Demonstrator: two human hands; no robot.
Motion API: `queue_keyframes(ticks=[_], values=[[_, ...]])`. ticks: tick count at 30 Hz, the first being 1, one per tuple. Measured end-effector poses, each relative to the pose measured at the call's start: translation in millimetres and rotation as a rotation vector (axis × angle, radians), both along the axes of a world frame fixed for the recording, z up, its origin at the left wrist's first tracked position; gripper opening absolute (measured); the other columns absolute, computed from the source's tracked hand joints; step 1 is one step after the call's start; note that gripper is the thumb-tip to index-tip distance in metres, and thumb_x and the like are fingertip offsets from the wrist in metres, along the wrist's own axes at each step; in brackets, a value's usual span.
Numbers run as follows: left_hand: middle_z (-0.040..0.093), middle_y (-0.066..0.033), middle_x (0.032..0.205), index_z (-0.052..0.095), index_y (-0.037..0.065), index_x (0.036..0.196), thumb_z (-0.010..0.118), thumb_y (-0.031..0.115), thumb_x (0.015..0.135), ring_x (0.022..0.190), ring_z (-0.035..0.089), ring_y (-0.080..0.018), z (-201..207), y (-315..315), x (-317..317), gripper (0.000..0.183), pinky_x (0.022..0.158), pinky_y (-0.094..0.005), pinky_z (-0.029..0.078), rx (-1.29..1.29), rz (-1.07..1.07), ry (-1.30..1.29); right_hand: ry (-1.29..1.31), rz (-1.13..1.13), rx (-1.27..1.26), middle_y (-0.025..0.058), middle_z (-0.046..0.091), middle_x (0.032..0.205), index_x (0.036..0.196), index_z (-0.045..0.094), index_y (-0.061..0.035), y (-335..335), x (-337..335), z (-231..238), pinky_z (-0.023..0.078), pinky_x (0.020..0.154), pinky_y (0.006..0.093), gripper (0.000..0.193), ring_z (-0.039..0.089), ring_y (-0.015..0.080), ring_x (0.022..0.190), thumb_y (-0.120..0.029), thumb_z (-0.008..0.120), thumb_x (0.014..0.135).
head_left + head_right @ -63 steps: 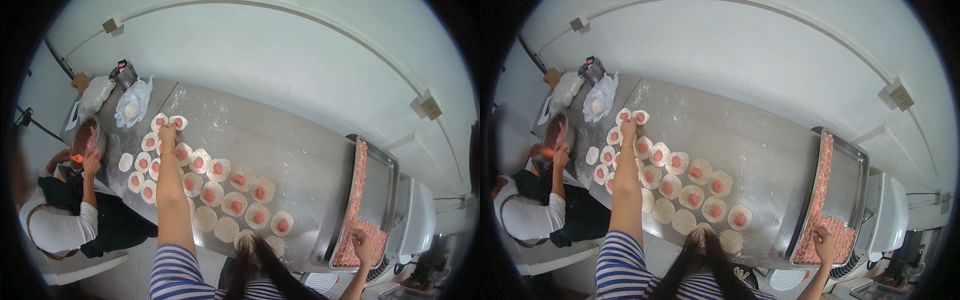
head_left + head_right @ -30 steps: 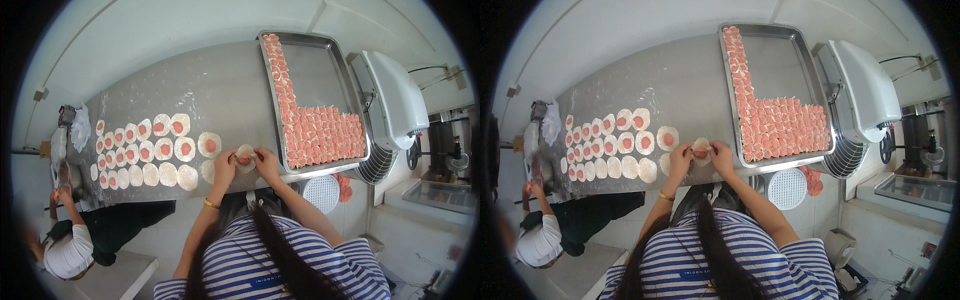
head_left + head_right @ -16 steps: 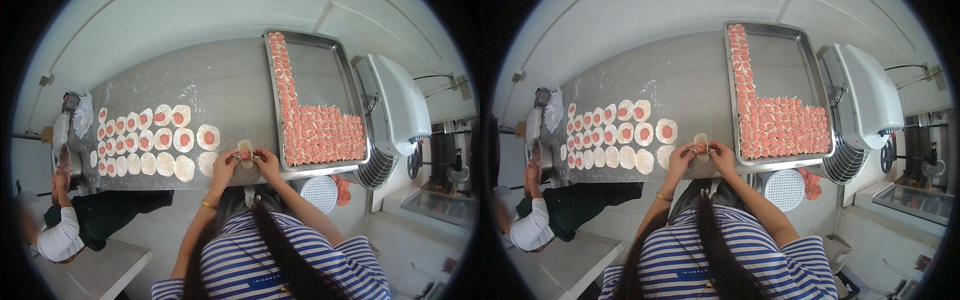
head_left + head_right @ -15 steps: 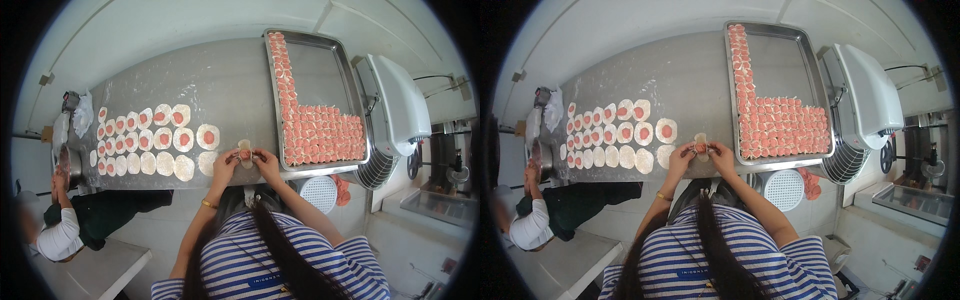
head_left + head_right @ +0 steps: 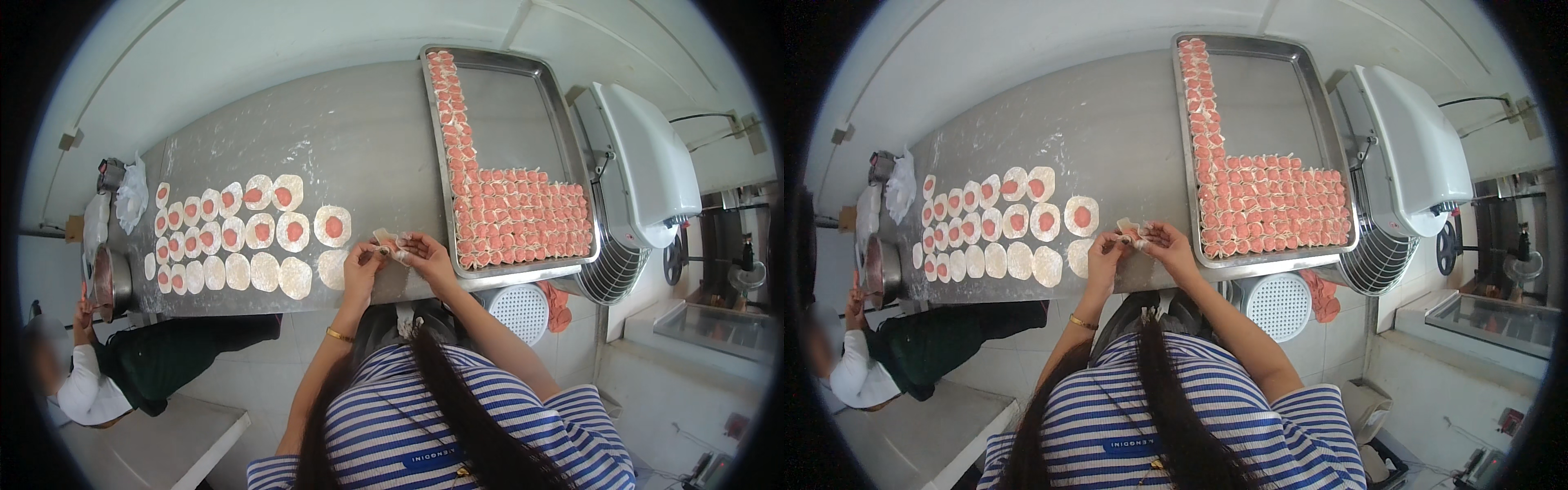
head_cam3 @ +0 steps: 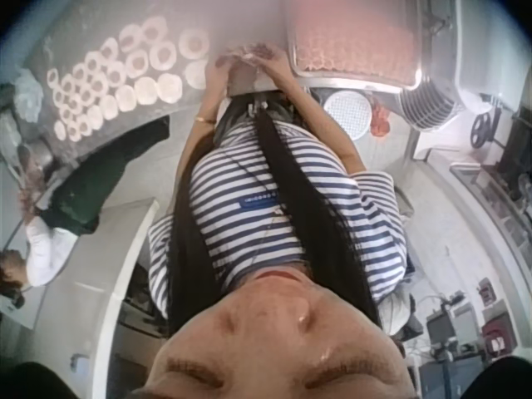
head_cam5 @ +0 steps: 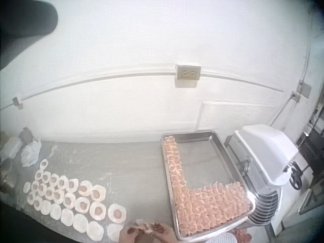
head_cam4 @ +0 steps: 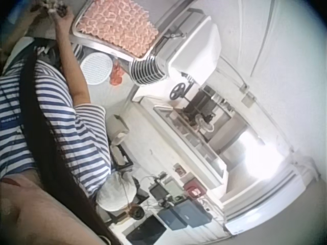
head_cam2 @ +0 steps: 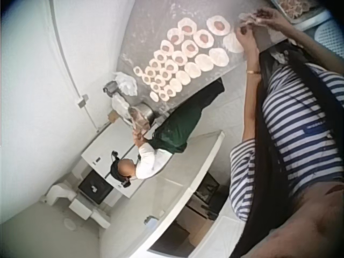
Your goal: The person places a small amount of pink filling onto round dough wrappers, folds them into half-moon shapes, and places the finished dumplings onto a metal tray. Another person is visible in the background performing a similar task.
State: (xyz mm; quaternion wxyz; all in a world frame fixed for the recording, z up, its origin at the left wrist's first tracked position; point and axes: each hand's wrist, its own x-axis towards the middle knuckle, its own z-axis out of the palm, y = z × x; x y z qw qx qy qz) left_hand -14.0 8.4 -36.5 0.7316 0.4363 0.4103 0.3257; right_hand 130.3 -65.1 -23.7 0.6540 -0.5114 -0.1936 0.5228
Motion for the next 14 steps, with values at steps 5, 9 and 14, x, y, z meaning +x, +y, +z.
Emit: queue_keyframes(ticks=[5,9,14], values=[[0.059,-0.0051,0.105,0.053,0.003,0.105,0.061,0.006,0.088,0.092,0.059,-0.0121,16,0,0,0.020,0.078,-0.0245,0.051,0.002,-0.019,-0.094,-0.155,0.110,-0.093,0.0062,0.064,0.101,0.108,0.060,0.0038,-2,6,4,0.045,0.084,0.0244,0.025,0.058,0.0108,0.094,-0.002,0.063,0.084],[0.054,-0.0073,0.116,0.047,0.003,0.120,0.058,0.004,0.088,0.102,0.057,-0.0149,38,2,-4,0.034,0.083,-0.0267,0.052,-0.094,-0.065,-0.091,-0.266,0.142,-0.110,0.0071,0.065,0.103,0.108,0.063,0.0015,0,16,2,0.047,0.084,0.0250,0.027,0.060,0.0140,0.097,0.000,0.063,0.081],[0.043,-0.0095,0.132,0.028,0.006,0.139,0.057,0.005,0.089,0.115,0.050,-0.0174,6,21,-19,0.058,0.083,-0.0271,0.053,-0.157,-0.348,0.070,-0.464,0.222,-0.133,0.0079,0.065,0.107,0.108,0.066,-0.0069,1,25,-12,0.046,0.085,0.0260,0.025,0.060,0.0152,0.096,-0.004,0.063,0.083]])
